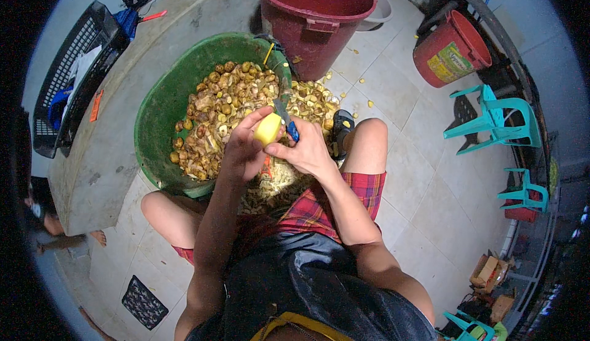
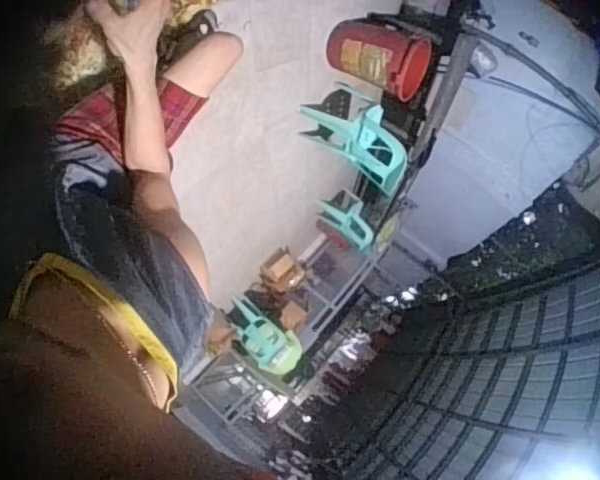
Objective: The person peels potatoes using a small knife, placing the peels into a large green basin and the peeled potatoes into a red bucket.
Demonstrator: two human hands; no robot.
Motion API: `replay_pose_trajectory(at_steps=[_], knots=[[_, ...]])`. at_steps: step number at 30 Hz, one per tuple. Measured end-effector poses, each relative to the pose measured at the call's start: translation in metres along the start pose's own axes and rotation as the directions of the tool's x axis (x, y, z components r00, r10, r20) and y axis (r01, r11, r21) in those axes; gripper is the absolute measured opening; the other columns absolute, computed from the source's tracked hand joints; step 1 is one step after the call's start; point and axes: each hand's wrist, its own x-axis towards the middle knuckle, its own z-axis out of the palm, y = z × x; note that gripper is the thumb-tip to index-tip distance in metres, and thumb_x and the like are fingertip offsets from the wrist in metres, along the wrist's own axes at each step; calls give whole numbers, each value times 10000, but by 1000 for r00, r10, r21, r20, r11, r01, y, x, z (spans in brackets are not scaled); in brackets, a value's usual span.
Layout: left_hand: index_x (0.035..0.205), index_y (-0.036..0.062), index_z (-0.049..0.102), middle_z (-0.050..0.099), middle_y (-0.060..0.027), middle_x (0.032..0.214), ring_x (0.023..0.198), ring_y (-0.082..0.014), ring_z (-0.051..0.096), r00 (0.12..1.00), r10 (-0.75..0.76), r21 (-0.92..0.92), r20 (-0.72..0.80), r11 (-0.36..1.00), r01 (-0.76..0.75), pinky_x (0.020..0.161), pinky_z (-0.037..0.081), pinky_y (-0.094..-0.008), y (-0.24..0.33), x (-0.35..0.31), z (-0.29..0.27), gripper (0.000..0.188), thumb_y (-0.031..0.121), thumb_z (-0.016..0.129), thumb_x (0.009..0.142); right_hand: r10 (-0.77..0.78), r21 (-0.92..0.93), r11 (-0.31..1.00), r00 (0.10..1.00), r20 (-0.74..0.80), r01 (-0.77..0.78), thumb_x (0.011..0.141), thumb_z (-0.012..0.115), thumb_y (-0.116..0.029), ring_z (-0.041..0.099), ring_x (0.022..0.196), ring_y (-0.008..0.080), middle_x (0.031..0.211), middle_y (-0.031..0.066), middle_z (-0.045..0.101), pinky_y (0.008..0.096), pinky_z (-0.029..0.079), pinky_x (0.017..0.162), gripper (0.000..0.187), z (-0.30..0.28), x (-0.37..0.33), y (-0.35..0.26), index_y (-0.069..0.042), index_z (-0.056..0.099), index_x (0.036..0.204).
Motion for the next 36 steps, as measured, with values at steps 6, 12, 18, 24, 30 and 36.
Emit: replay_pose_trajectory(at_steps=[6, 12, 18, 24, 30, 36], knots=[[1322, -69, 376, 553, -119, 1196, 1085, -202, 579, 998, -28, -54, 59, 998, 31, 949, 477, -316, -1, 0, 0, 745, 141, 809, 753, -8, 22, 1000, 1000, 24, 7, 614, 796, -522, 469, 534, 150, 586, 33, 512, 328, 395, 530, 596, 0, 0, -3, -33, 659, 925], [1309, -72, 385, 550, -110, 1206, 1088, -198, 576, 997, -26, -38, 78, 999, 29, 944, 478, -309, -3, -2, -4, 731, 124, 810, 748, -31, 21, 999, 998, 58, 30, 635, 785, -504, 503, 549, 171, 594, 67, 538, 343, 422, 543, 566, -2, -1, -3, -8, 656, 877], [1295, -19, 398, 543, -81, 1170, 1070, -180, 570, 1000, 4, -43, 6, 999, -3, 930, 480, -307, -1, 0, 4, 695, 17, 793, 724, -24, -165, 986, 1000, -18, 21, 734, 727, -471, 563, 515, 280, 589, 165, 565, 388, 448, 531, 487, 4, -8, -5, 3, 651, 818], [1261, -11, 417, 539, -71, 1133, 1047, -161, 567, 984, 173, 26, -34, 985, -172, 901, 493, -296, -9, 2, 1, 667, 8, 802, 716, -146, -100, 986, 984, -100, 137, 901, 551, -497, 547, 489, 323, 539, 186, 523, 403, 438, 512, 561, 7, -10, -4, 36, 601, 731], [1209, -39, 475, 602, -103, 1104, 1013, -178, 607, 992, 98, -35, -82, 994, -101, 899, 498, -298, -8, -1, 0, 566, 58, 797, 754, -111, -44, 993, 983, -149, 105, 918, 499, -557, 488, 452, 293, 505, 168, 474, 404, 379, 478, 651, 1, -5, 6, 38, 567, 662], [1156, -61, 529, 628, -125, 1096, 1002, -185, 622, 984, 143, 40, -107, 989, -139, 892, 506, -298, -10, -2, -8, 467, 27, 775, 768, -158, -92, 985, 981, -110, 148, 770, 692, -541, 482, 455, 270, 512, 126, 483, 372, 391, 482, 572, -1, -4, 4, 26, 622, 796]])
